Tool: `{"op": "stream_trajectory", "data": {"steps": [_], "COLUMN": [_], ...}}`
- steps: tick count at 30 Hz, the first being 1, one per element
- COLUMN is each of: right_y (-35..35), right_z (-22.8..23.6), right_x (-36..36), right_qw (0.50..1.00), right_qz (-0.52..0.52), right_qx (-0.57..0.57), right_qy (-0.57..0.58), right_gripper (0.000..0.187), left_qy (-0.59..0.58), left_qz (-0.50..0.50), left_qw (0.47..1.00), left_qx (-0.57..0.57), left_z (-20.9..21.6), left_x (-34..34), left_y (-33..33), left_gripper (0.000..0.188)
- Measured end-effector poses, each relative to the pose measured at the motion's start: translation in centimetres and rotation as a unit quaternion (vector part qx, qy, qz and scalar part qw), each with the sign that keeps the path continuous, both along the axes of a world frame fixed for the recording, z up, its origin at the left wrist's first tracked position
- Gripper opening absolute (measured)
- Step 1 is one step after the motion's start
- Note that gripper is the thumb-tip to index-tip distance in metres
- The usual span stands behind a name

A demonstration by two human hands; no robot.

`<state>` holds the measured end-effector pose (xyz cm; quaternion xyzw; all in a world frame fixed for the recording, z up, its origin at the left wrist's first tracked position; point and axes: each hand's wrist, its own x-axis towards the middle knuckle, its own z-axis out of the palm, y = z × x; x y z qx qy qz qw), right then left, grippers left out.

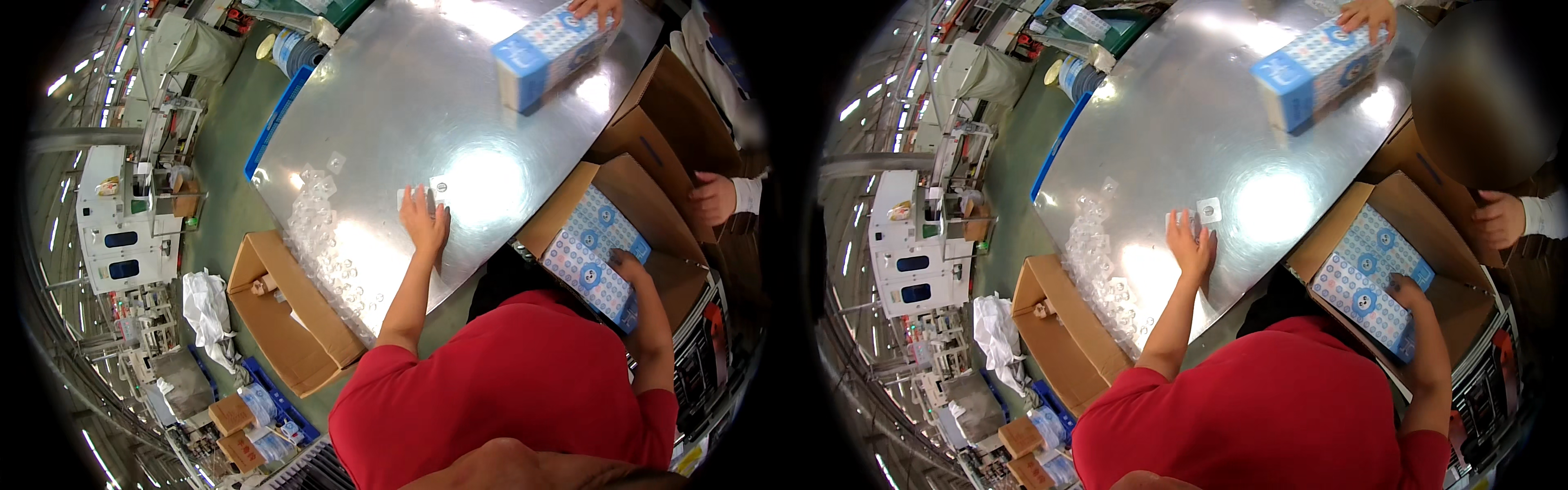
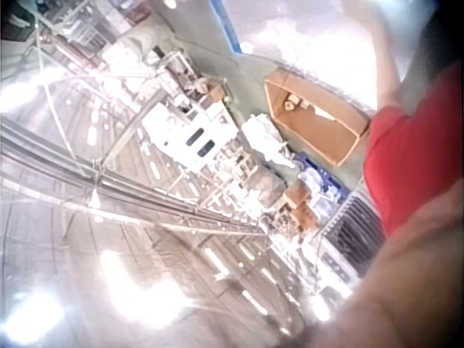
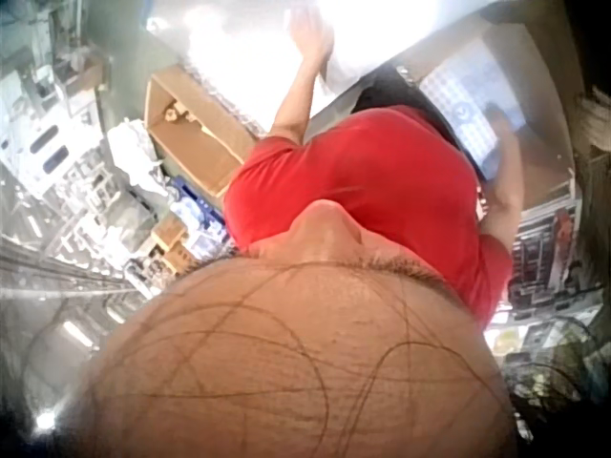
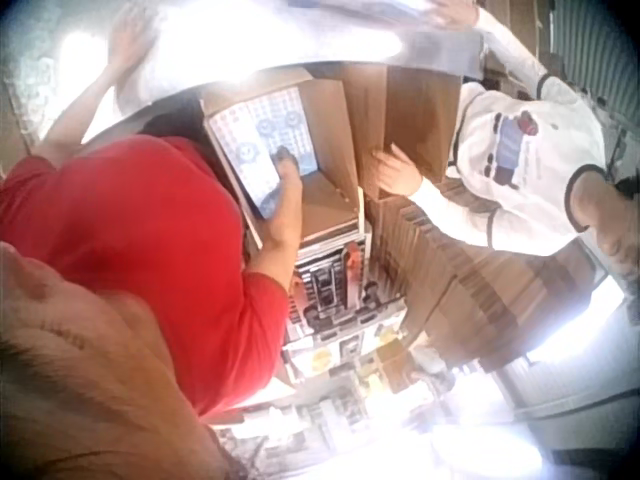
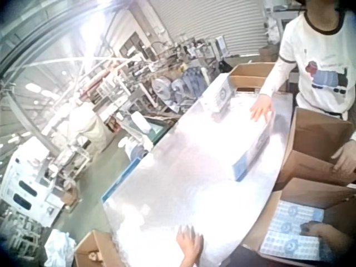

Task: The person assembles cardboard boxes, packs blue and white items into them, and places the boxes onto a conveyor belt.

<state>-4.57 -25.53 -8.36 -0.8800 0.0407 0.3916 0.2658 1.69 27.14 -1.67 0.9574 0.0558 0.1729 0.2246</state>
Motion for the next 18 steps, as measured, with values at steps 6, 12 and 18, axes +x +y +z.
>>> {"op": "stream_trajectory", "data": {"steps": [6,12,18], "right_y": [0.9,1.2,1.5], "right_z": [1.1,2.4,7.1], "right_x": [0.6,0.3,-1.7], "right_qw": [0.999,0.999,0.993], "right_qz": [-0.004,0.008,0.022], "right_qx": [0.022,0.010,-0.003], "right_qy": [-0.040,-0.047,-0.114], "right_gripper": [0.054,0.056,0.053], "left_qy": [0.073,0.053,-0.004], "left_qz": [-0.025,-0.200,-0.170], "left_qw": [0.994,0.973,0.985], "left_qx": [0.076,0.098,0.027], "left_z": [1.8,3.0,-1.1], "left_x": [-1.5,4.8,7.7], "left_y": [4.5,1.9,0.0], "left_gripper": [0.099,0.078,0.023]}}
